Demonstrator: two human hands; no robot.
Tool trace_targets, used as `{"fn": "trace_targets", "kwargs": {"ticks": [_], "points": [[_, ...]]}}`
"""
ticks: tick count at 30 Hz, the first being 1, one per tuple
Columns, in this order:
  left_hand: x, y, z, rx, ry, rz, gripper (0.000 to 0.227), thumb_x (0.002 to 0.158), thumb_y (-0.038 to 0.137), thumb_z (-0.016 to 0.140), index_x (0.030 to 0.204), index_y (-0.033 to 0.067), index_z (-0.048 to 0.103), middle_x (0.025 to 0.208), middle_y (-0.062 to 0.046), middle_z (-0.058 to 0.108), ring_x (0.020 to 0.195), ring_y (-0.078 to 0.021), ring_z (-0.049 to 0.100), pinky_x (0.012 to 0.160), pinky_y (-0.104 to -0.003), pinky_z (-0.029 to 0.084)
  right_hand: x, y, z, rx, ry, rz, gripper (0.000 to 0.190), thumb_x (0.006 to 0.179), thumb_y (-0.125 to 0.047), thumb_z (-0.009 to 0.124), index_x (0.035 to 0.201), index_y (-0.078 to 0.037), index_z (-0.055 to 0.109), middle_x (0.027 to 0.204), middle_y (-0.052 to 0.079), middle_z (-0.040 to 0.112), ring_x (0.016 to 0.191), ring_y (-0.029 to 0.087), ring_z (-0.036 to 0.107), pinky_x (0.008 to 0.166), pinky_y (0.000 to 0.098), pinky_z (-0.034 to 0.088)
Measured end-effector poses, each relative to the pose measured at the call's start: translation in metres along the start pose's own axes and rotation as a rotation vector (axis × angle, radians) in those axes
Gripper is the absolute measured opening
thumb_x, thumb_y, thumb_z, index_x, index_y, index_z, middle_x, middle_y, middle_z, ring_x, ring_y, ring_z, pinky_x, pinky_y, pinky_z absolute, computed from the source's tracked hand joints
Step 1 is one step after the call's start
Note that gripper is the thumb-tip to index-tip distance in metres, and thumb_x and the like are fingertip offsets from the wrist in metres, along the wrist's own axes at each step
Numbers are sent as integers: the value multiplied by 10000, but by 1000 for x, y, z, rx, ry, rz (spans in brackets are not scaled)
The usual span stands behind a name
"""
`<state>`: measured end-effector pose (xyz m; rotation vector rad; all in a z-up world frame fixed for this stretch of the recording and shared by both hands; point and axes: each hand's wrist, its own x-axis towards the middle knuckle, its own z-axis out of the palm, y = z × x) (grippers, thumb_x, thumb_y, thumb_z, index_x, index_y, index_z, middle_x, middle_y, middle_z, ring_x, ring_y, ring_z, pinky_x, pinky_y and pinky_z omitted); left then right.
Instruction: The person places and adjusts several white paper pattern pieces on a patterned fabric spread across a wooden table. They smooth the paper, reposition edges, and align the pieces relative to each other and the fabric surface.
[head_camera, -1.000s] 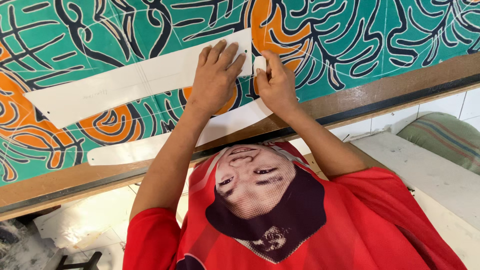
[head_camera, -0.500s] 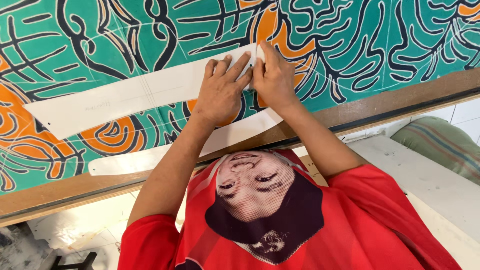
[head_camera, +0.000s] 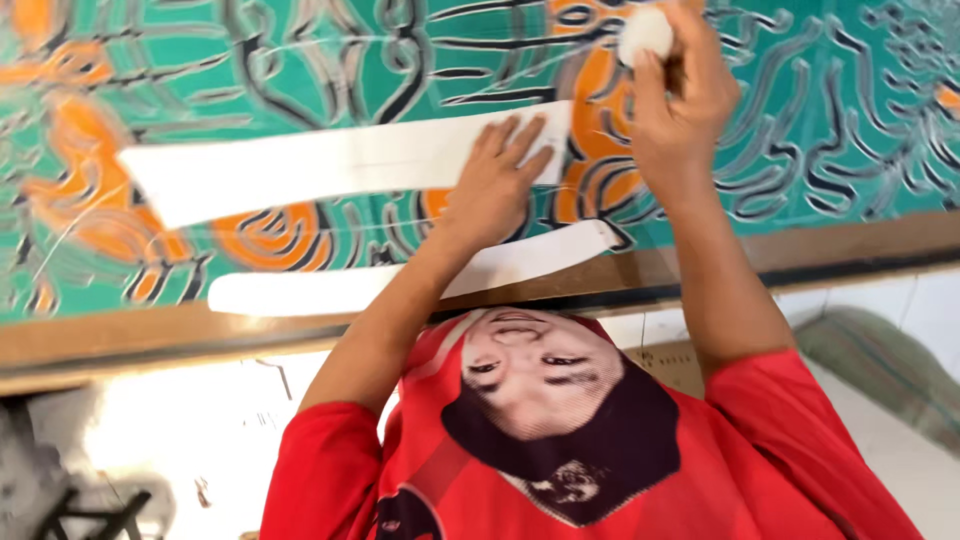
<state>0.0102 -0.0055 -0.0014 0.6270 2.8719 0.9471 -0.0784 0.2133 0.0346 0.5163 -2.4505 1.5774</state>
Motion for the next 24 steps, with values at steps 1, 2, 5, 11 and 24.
{"fn": "trace_targets", "kwargs": {"ticks": [1,2,5,11,24], "points": [[-5,-3,-3,-20,32,4,548,769,-29,637,1310,49,661,1540,-197,473,1414,-437,430,1194,-573,316,-4,-9,2,-26,-33,-1,278,1151,44,642,1420,16,575,1138,133,693,874,119,694,718,255,548],[-12,-9,-8,-39,65,9,545,769,-29,637,1308,41,661,1529,-212,478,1410,-445,428,1195,-571,322,-9,-16,8,-53,-66,-4,289,1150,49,649,1429,24,577,1179,136,689,894,117,693,705,236,543],[-50,-37,-37,43,244,-157,509,811,-53,651,1311,40,656,1528,-203,501,1433,-426,451,1233,-532,353,-22,-38,35,-163,-112,24,331,1056,71,703,1371,61,602,1072,113,722,816,136,630,723,290,503],[-157,-108,-105,228,584,-604,435,965,13,704,1376,-15,562,1495,-296,459,1402,-477,441,1173,-538,386,-19,-83,116,-38,-300,-67,206,1028,48,705,1223,29,643,1089,150,680,904,215,697,775,338,554],[-197,-150,-118,281,565,-755,586,945,253,736,1372,-83,517,1474,-376,409,1352,-500,433,1074,-549,377,36,-147,394,20,-659,-540,227,935,-25,689,1161,-30,666,930,123,653,823,324,667,681,411,537]]}}
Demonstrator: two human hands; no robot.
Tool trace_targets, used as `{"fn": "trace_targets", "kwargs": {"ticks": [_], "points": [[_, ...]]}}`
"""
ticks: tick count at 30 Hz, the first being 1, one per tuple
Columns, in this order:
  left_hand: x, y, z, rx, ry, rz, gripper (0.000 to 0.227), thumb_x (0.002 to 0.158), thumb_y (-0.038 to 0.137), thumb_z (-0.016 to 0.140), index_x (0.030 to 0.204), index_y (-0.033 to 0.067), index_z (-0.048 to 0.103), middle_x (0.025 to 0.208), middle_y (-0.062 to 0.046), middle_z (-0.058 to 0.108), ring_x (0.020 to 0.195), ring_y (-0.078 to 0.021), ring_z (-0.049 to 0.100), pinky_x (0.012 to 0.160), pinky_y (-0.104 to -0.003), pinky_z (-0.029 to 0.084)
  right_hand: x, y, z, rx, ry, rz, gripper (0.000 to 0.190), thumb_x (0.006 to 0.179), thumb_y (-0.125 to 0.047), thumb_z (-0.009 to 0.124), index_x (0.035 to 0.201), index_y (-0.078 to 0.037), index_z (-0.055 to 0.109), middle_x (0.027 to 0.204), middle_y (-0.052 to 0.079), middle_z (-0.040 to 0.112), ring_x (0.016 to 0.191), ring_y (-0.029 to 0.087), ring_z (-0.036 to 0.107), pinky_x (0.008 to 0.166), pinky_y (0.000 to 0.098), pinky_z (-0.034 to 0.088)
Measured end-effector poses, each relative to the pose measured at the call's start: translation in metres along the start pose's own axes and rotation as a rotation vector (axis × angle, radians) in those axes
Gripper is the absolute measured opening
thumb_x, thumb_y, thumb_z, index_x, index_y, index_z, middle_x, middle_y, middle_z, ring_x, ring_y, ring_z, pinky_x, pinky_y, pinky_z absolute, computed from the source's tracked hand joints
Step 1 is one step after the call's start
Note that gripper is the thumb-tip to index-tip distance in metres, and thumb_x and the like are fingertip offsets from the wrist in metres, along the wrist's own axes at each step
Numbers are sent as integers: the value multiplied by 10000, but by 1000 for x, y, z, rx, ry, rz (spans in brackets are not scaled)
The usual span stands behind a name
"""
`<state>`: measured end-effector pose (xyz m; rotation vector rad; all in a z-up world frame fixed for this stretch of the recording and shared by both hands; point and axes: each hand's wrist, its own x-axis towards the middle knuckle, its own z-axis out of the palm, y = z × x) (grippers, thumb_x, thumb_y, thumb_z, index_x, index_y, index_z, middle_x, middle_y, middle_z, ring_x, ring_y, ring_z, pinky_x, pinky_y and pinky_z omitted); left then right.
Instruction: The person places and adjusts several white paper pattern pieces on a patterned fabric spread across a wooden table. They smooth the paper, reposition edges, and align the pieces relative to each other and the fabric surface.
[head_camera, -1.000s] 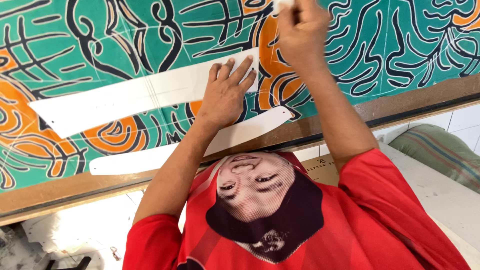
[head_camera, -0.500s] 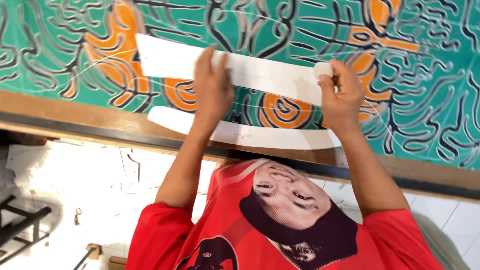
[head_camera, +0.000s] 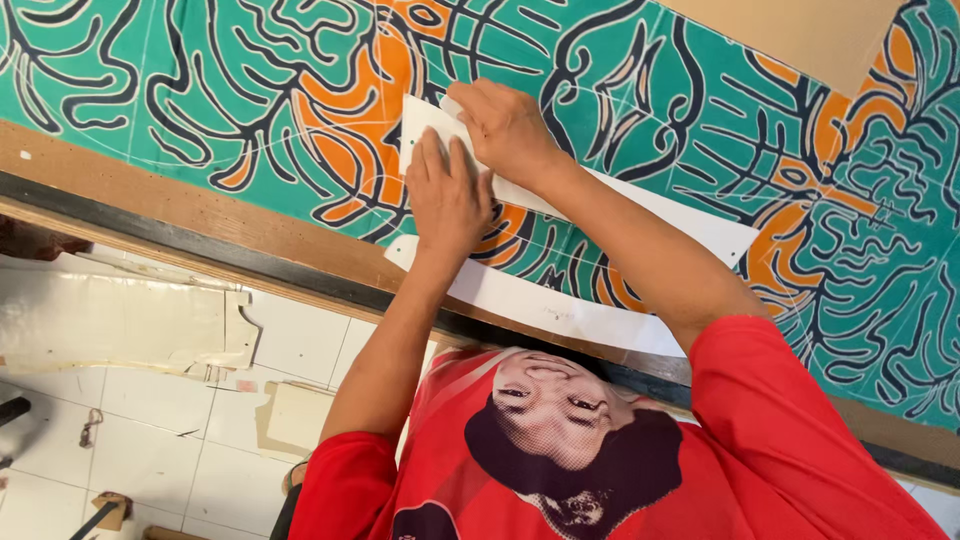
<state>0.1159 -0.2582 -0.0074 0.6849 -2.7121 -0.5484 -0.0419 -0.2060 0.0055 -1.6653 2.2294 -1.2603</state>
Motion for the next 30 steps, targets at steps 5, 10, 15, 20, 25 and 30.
{"fn": "trace_targets", "kwargs": {"ticks": [5,10,15,20,25,30], "points": [[2,-2,3,67,-56,8,651,964,361,680,1377,-110,502,1484,-433,361,1354,-534,404,1080,-569,361,21,16,26,-80,-86,-50,216,897,-25,715,1109,-57,688,846,109,602,737,304,642,629,409,520],[2,1,8,56,-97,-36,837,950,492,650,1493,-102,422,1541,-432,287,1394,-547,341,1143,-594,294,22,18,30,-135,-144,-103,334,852,1,721,1184,-30,711,841,109,599,694,267,644,584,381,517],[5,8,10,61,-190,-79,983,903,652,646,1522,-60,371,1544,-418,249,1426,-558,282,1156,-629,242,45,18,49,-84,-112,-175,410,761,-45,757,1166,-11,699,866,104,616,741,262,675,606,353,549],[3,8,13,80,-188,-76,1114,877,761,625,1553,-72,326,1557,-424,222,1434,-580,248,1154,-649,249,34,18,38,-114,-180,-175,468,698,-78,753,1146,42,685,850,115,618,733,256,684,584,350,549],[-3,6,17,182,-239,-62,1074,928,770,604,1508,-95,344,1607,-435,155,1490,-580,195,1174,-678,244,-31,23,-32,-230,-310,-172,385,782,-41,739,1150,50,675,869,116,617,761,256,679,608,356,544],[-4,2,21,192,-262,-46,1144,880,785,642,1479,-158,396,1570,-458,116,1469,-599,141,1148,-698,196,-109,33,-126,-340,-485,-75,438,751,18,694,1188,46,688,840,111,618,765,264,676,637,377,556]]}}
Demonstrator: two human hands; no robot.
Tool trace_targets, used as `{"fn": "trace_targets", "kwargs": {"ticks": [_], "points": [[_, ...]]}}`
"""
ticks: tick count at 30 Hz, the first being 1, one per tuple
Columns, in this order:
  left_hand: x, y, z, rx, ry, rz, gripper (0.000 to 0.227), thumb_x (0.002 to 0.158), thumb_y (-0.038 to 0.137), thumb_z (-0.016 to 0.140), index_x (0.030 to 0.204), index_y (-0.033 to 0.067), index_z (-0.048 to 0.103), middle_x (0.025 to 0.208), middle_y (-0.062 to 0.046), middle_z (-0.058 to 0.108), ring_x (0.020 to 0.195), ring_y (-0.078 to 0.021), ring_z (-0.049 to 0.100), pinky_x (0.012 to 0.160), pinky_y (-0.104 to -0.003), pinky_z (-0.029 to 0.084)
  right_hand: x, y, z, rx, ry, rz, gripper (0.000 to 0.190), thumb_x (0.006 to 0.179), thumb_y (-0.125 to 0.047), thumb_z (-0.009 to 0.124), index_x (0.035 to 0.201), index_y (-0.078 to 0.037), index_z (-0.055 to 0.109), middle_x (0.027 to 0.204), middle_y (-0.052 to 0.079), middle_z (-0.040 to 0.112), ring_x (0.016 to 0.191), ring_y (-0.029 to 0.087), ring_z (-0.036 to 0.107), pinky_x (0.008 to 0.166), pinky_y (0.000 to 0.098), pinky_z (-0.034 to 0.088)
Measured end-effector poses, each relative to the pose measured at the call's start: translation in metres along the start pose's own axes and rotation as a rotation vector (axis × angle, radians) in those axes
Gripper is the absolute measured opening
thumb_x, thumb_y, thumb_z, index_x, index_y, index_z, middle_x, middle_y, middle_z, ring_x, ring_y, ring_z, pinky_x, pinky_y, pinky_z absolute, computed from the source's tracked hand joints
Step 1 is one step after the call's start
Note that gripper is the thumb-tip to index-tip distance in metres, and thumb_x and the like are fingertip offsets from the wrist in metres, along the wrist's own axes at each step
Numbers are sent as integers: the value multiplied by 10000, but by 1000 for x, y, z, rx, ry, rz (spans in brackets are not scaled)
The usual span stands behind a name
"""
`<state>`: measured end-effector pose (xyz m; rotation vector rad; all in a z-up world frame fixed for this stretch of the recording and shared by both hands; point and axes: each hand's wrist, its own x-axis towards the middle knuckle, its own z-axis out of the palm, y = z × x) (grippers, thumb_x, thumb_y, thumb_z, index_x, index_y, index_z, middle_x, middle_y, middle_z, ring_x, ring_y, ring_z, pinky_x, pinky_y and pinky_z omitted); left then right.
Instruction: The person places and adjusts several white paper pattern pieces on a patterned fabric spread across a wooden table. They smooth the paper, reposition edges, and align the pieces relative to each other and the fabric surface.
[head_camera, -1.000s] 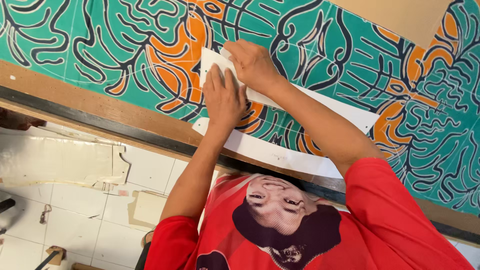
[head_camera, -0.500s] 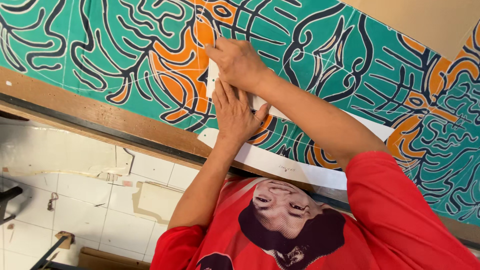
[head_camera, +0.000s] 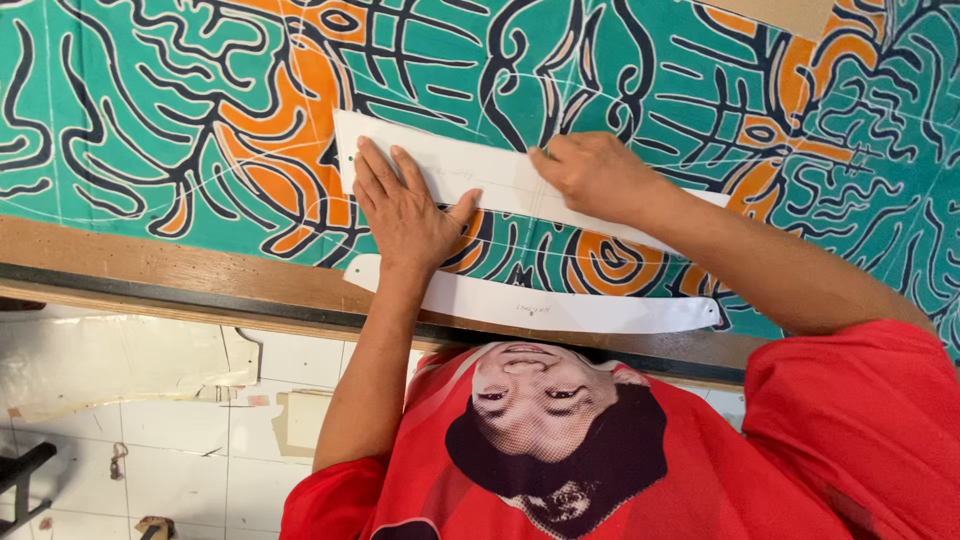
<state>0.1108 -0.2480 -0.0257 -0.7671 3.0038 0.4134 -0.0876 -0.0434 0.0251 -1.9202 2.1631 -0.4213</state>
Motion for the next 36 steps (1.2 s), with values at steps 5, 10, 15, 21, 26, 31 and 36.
{"fn": "trace_targets", "kwargs": {"ticks": [5,10,15,21,26,31,36], "points": [[0,3,-8,0,-14,5,1159,887,775,674,1481,-183,403,1577,-469,129,1489,-591,144,1172,-684,196,-86,17,-31,-118,-116,154,419,780,-8,696,1198,-24,726,867,114,674,799,255,695,656,372,568],[0,14,-20,17,9,7,1100,878,689,756,1446,-196,433,1531,-484,189,1428,-613,209,1122,-679,217,-137,19,-46,-139,139,232,347,882,27,718,1221,-37,757,884,95,689,781,236,673,661,338,548],[-15,72,-14,-167,100,230,540,969,257,764,1357,-77,593,1535,-363,408,1411,-532,401,1181,-590,337,-130,14,-26,-44,379,203,294,916,39,715,1200,-30,739,951,86,690,857,230,683,721,327,550],[-49,178,30,-337,57,511,371,944,136,705,1260,-44,633,1383,-278,556,1357,-455,498,1162,-590,373,-98,23,13,37,436,132,304,808,-14,743,1111,-28,746,871,74,662,818,240,664,700,364,535],[-57,192,49,-212,45,529,387,901,87,682,1283,27,666,1380,-233,558,1373,-420,490,1157,-598,350,-94,31,31,49,430,107,335,765,-55,760,1099,-36,742,865,82,657,816,239,664,702,362,543],[-59,201,52,-45,-61,514,399,882,80,635,1269,170,676,1386,-206,544,1401,-427,457,1167,-634,289,-91,32,38,114,453,89,357,714,-80,760,1063,-11,735,880,106,659,789,245,658,673,353,546],[-58,207,47,60,-111,517,483,901,52,594,1355,205,655,1369,-227,543,1362,-443,478,1160,-637,287,-117,39,34,109,345,88,312,785,-73,749,1077,26,697,885,106,652,822,244,665,731,362,567]]}}
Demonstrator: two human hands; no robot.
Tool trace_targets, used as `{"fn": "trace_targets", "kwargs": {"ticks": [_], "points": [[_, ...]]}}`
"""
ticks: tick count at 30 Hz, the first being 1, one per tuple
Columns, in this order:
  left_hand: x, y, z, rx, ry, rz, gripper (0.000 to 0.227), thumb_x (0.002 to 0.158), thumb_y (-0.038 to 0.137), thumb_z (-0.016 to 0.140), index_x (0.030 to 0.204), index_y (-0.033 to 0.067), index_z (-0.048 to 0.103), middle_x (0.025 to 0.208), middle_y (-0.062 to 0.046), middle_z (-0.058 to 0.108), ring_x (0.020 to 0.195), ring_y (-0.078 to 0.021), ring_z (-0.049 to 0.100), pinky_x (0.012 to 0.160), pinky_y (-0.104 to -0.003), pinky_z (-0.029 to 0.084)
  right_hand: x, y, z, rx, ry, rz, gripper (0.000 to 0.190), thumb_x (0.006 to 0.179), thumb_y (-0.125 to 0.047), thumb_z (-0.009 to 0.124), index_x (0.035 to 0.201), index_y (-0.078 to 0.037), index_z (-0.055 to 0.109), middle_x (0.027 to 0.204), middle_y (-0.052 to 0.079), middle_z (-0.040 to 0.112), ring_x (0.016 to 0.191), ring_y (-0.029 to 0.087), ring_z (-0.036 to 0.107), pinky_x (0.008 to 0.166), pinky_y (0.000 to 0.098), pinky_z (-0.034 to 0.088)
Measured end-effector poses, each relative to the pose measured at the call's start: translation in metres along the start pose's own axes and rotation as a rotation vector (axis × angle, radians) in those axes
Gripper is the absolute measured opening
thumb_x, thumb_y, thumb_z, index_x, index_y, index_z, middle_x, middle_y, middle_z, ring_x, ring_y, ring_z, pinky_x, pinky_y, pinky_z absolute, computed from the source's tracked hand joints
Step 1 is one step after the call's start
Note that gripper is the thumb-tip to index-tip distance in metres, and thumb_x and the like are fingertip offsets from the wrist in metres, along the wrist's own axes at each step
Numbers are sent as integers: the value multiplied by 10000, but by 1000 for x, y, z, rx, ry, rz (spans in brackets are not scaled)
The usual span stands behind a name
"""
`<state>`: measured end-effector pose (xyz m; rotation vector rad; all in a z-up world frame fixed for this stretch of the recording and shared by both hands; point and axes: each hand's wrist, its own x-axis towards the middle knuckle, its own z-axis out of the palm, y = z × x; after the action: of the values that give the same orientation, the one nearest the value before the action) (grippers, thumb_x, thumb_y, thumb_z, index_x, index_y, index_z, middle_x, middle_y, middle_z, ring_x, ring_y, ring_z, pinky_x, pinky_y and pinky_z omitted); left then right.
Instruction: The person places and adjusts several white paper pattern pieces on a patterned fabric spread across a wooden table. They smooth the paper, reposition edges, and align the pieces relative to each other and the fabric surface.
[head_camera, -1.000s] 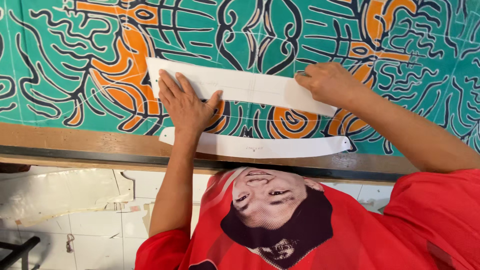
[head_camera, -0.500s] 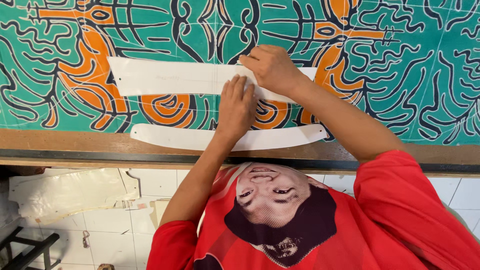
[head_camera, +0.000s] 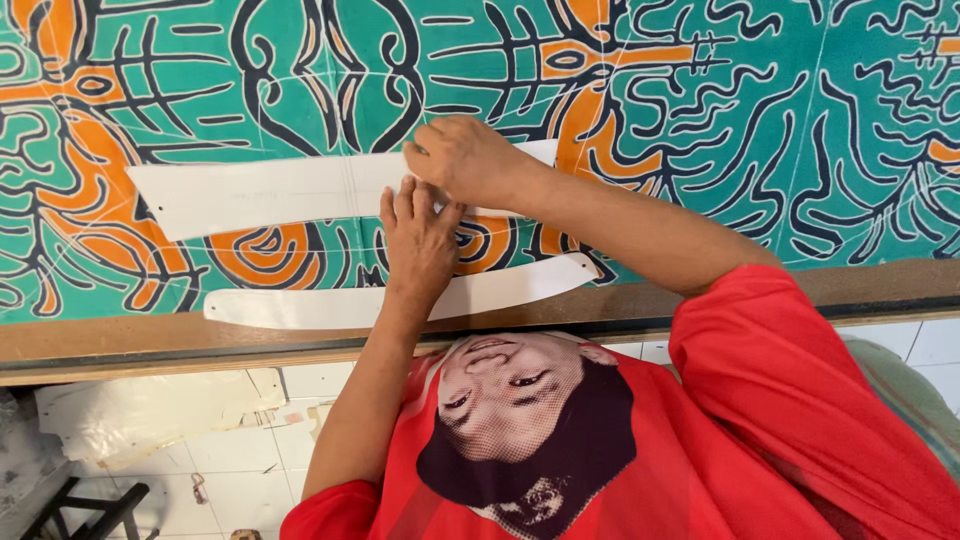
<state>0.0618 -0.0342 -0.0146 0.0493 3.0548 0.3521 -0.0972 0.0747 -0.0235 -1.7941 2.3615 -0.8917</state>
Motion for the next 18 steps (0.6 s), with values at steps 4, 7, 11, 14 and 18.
{"fn": "trace_targets", "kwargs": {"ticks": [4,7,11,14,18], "points": [[2,2,-7,29,-19,15,599,942,36,573,1497,261,562,1367,-267,532,1336,-464,481,1157,-640,286,-45,17,-42,-72,-53,-32,342,804,-55,719,1135,25,685,946,115,677,890,250,684,783,365,570],[3,4,-10,39,-17,28,629,976,37,568,1555,272,498,1367,-275,534,1334,-474,480,1153,-649,286,-82,30,-84,-129,-184,-6,366,799,-37,710,1156,44,690,954,128,679,899,265,684,783,365,563],[6,5,-15,43,-44,33,685,920,6,571,1550,266,501,1363,-278,538,1332,-480,480,1139,-650,295,-117,32,-135,-243,-311,129,414,716,-61,758,1122,5,711,897,111,672,855,277,676,748,378,555],[11,4,-22,69,-79,46,702,879,2,592,1525,268,523,1343,-266,542,1309,-462,489,1122,-617,315,-146,16,-169,-297,-190,247,454,675,-26,776,1127,-3,733,890,106,671,838,284,681,732,372,552],[21,-21,-43,-108,-117,-5,597,920,51,670,1497,159,562,1339,-233,552,1257,-421,513,1137,-558,355,-205,-35,-177,-139,214,580,245,932,86,753,1166,16,737,958,139,686,808,273,673,697,349,522]]}}
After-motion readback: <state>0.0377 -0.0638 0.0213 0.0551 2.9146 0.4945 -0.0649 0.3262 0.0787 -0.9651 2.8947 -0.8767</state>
